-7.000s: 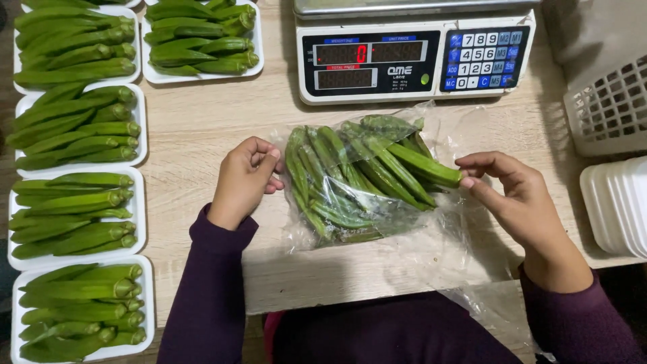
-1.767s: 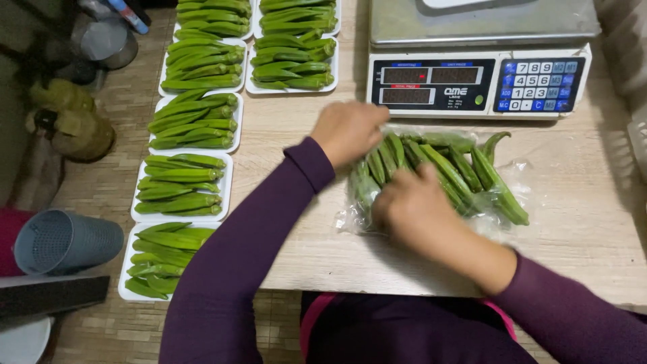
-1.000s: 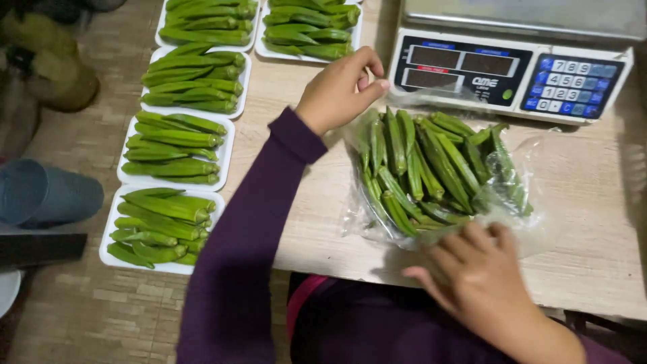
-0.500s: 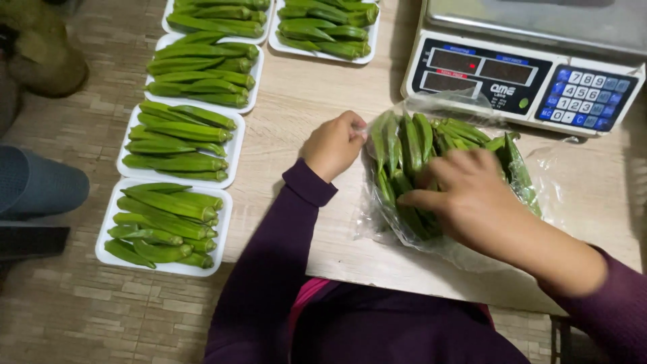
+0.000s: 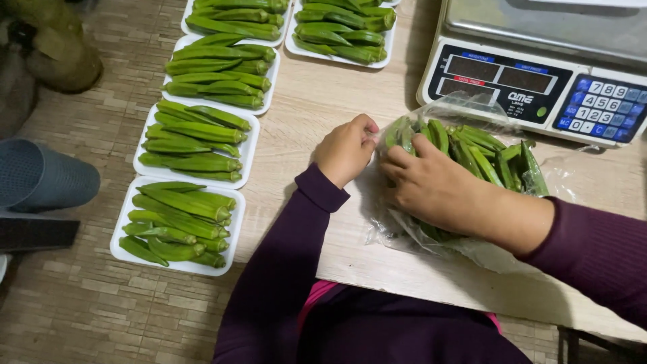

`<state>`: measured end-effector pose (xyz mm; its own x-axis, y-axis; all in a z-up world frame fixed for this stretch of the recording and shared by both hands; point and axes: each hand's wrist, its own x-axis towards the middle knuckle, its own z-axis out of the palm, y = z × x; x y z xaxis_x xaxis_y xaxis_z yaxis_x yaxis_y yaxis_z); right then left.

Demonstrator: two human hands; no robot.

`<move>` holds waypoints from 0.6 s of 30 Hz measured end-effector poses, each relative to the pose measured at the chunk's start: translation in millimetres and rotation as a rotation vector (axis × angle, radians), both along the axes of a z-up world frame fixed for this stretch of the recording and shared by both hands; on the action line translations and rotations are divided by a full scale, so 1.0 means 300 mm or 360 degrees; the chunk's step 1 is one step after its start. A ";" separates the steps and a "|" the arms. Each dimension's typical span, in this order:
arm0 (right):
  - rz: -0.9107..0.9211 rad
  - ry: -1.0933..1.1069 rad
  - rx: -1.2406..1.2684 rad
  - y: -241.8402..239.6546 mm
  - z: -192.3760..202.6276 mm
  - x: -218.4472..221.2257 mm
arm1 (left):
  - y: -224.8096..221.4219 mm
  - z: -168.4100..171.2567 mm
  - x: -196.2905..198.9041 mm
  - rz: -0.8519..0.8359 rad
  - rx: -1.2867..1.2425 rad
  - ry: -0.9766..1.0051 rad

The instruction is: Weighing trays of okra on a digital scale and transferring them into plastic bags for packaging.

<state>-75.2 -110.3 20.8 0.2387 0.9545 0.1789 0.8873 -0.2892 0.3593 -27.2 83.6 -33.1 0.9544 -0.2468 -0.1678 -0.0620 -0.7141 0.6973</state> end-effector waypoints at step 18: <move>-0.1155 0.1233 -0.0009 -0.431 0.270 0.184 | 0.001 0.013 0.009 0.0058 -0.0089 0.0015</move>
